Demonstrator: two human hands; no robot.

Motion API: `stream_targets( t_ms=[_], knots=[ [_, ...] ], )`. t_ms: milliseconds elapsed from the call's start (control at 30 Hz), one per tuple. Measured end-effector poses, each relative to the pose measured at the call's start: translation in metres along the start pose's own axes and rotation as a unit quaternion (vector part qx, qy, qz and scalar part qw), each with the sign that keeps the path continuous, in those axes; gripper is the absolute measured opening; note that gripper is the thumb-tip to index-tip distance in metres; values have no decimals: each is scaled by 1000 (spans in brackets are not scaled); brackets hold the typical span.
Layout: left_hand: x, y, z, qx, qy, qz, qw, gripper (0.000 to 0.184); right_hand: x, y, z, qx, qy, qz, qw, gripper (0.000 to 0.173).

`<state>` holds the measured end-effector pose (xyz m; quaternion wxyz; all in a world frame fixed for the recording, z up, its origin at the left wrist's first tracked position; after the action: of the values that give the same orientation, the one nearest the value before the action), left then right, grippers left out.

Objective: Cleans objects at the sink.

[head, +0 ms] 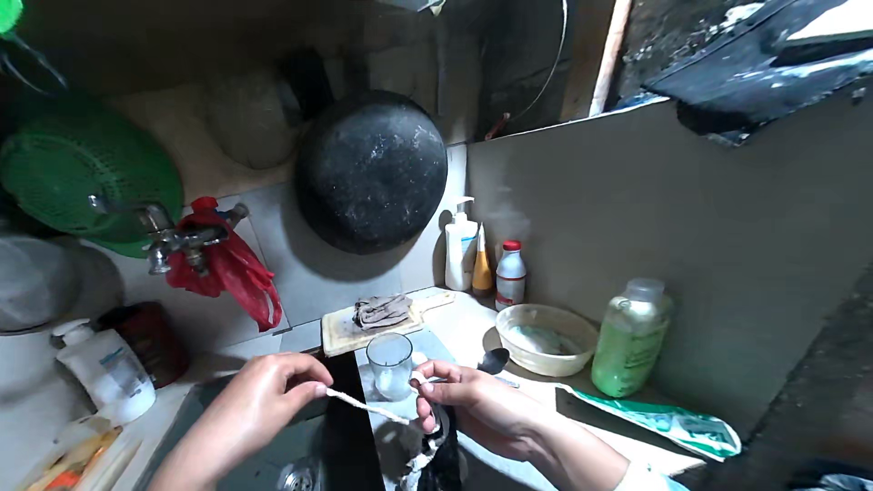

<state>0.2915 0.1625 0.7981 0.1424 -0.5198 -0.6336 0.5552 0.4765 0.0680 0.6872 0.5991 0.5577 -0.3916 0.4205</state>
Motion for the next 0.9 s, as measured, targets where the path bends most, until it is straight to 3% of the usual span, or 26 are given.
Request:
stream_targets(
  t_ms=[133,333,767,833,900],
  knots=[
    [-2,2,4,-11,-18,6,1000,20,-1,4,-1,4,3,14,1000,15],
    [-32,54,3,102,-8,58,993,22,12,5,0,-12,-28,102,994,11],
    [-36,150,16,203,-74,115,970,34,11,-3,2,-51,-35,12,998,12],
    [-38,146,17,190,-69,130,971,26,13,-8,4,-62,-45,70,995,10],
    [-41,130,15,161,-63,135,976,24,18,-19,9,-100,-68,252,960,11]
  ],
)
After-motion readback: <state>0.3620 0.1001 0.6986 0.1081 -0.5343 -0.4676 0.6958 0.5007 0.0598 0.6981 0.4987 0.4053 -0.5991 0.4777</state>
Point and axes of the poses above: each hand's wrist, its own z-axis away from the middle knuckle, its own y-axis out of the palm, x = y × z, the point moved 10 cm from there along -z, towards the middle knuckle, and after that the axes turned 2 degrees about -x, right-handed, at the moved point
